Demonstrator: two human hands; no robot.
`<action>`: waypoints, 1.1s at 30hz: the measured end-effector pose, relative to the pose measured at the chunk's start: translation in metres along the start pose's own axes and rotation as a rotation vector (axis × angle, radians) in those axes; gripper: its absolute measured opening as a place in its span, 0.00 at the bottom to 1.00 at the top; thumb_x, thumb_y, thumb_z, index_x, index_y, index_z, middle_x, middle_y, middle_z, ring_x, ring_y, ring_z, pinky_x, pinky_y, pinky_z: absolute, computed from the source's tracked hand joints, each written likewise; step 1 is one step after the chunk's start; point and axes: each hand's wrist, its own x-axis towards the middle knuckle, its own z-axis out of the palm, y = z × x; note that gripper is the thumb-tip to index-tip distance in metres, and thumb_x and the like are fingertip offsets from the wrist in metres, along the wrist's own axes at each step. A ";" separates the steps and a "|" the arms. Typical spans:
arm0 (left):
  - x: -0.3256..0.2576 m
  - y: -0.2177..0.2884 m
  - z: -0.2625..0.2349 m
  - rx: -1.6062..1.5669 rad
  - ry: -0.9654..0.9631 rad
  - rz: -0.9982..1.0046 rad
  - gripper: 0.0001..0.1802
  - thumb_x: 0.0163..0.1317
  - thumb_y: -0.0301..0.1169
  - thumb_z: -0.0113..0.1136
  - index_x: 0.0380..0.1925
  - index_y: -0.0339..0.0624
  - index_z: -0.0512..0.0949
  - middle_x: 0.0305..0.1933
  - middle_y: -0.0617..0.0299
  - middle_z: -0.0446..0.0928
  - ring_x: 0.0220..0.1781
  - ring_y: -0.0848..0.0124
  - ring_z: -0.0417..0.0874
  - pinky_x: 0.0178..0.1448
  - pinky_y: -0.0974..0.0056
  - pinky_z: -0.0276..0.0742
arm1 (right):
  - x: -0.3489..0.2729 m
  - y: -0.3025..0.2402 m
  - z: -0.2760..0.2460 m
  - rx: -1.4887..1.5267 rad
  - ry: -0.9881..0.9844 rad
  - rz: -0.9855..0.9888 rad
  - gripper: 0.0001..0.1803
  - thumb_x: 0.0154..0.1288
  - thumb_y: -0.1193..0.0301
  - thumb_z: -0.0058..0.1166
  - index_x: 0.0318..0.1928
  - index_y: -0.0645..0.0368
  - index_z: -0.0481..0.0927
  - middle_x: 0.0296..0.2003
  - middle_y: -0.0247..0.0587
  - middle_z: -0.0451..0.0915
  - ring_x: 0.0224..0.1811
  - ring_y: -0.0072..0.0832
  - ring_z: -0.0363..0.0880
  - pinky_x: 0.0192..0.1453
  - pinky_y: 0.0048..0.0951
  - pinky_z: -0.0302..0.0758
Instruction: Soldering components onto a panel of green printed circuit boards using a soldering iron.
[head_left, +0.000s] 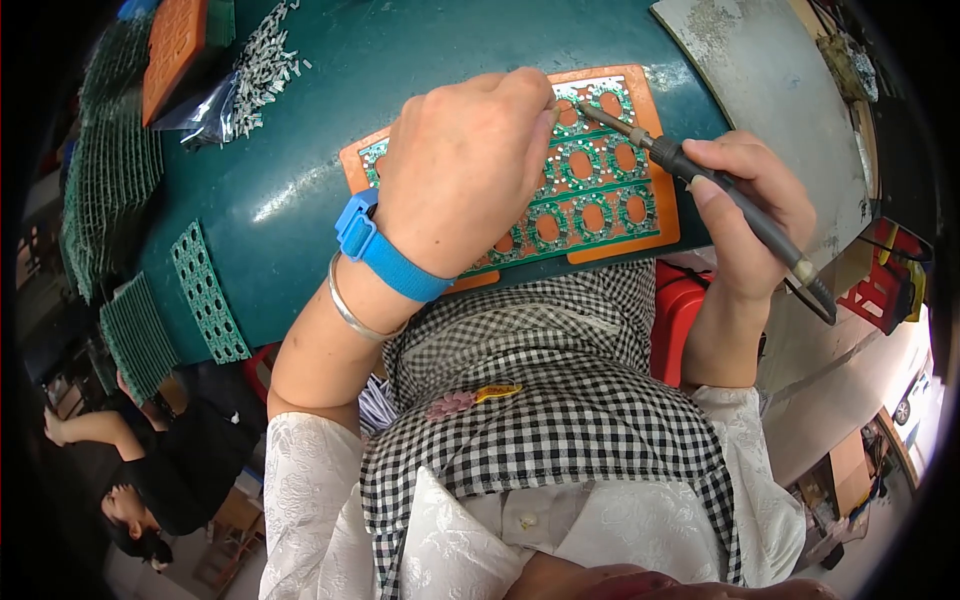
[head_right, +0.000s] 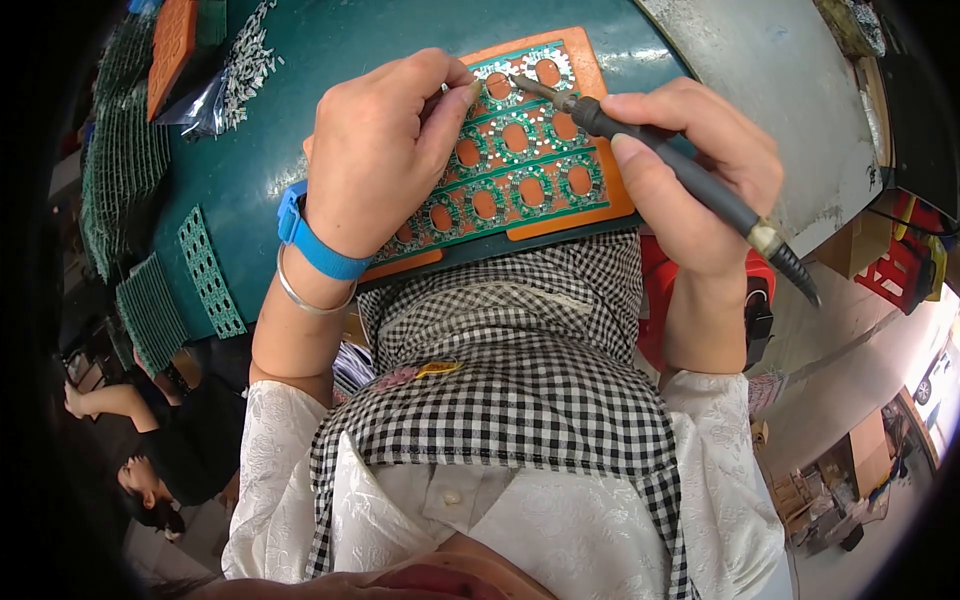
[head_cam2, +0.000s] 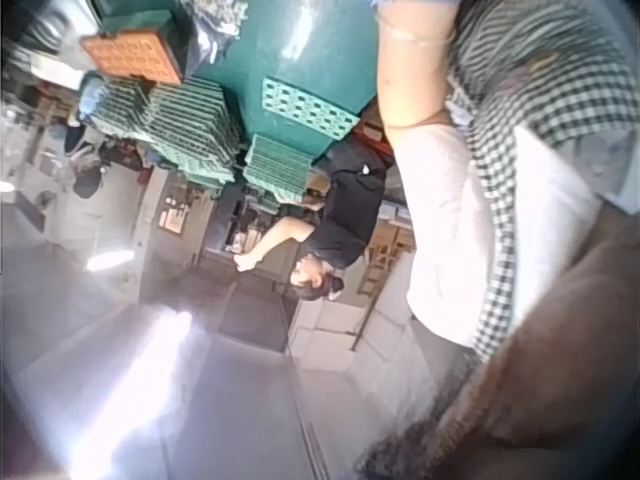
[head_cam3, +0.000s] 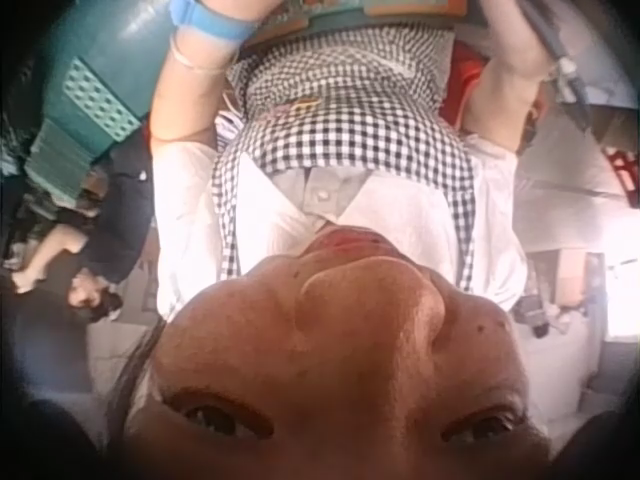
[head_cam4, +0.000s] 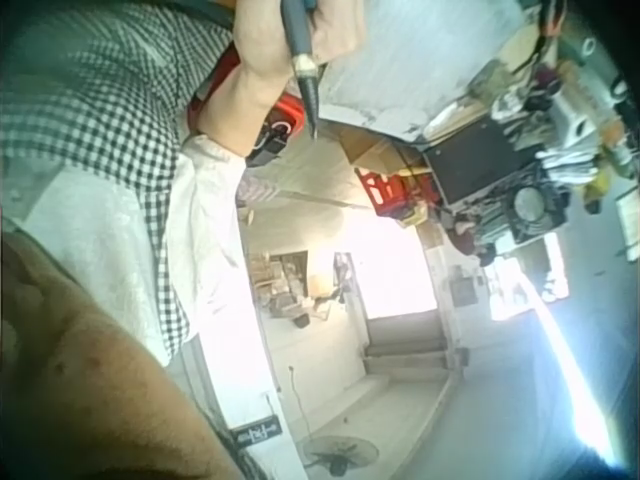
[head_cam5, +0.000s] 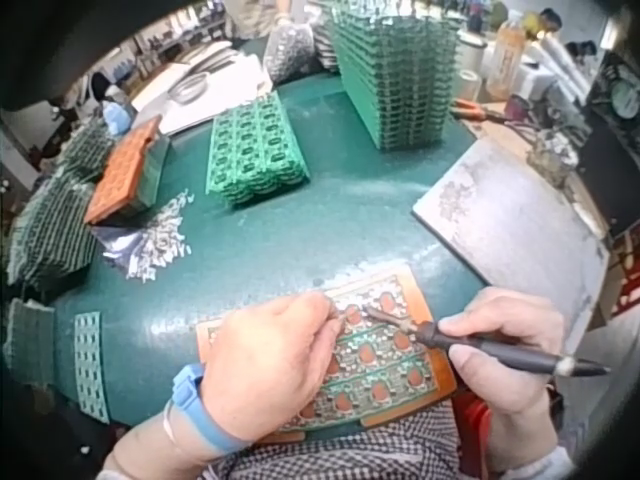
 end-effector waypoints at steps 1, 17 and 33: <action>0.000 0.000 0.000 0.002 -0.001 0.001 0.03 0.59 0.26 0.65 0.32 0.39 0.80 0.23 0.56 0.80 0.22 0.61 0.81 0.26 0.62 0.75 | 0.001 0.001 0.000 0.005 -0.008 -0.011 0.13 0.49 0.84 0.57 0.38 0.71 0.84 0.27 0.40 0.79 0.25 0.20 0.71 0.29 0.20 0.62; 0.000 0.010 -0.005 -0.026 -0.022 0.051 0.03 0.58 0.26 0.66 0.31 0.40 0.81 0.25 0.55 0.81 0.24 0.59 0.82 0.28 0.61 0.77 | -0.011 0.001 -0.015 0.141 0.125 0.066 0.13 0.50 0.83 0.57 0.39 0.70 0.84 0.30 0.41 0.80 0.30 0.22 0.73 0.33 0.20 0.64; -0.005 0.013 -0.015 0.010 -0.025 0.048 0.04 0.56 0.22 0.67 0.31 0.39 0.81 0.27 0.57 0.81 0.24 0.64 0.83 0.27 0.66 0.75 | -0.003 0.000 -0.003 0.035 0.029 -0.040 0.13 0.49 0.84 0.57 0.38 0.69 0.84 0.25 0.38 0.78 0.24 0.20 0.72 0.28 0.21 0.63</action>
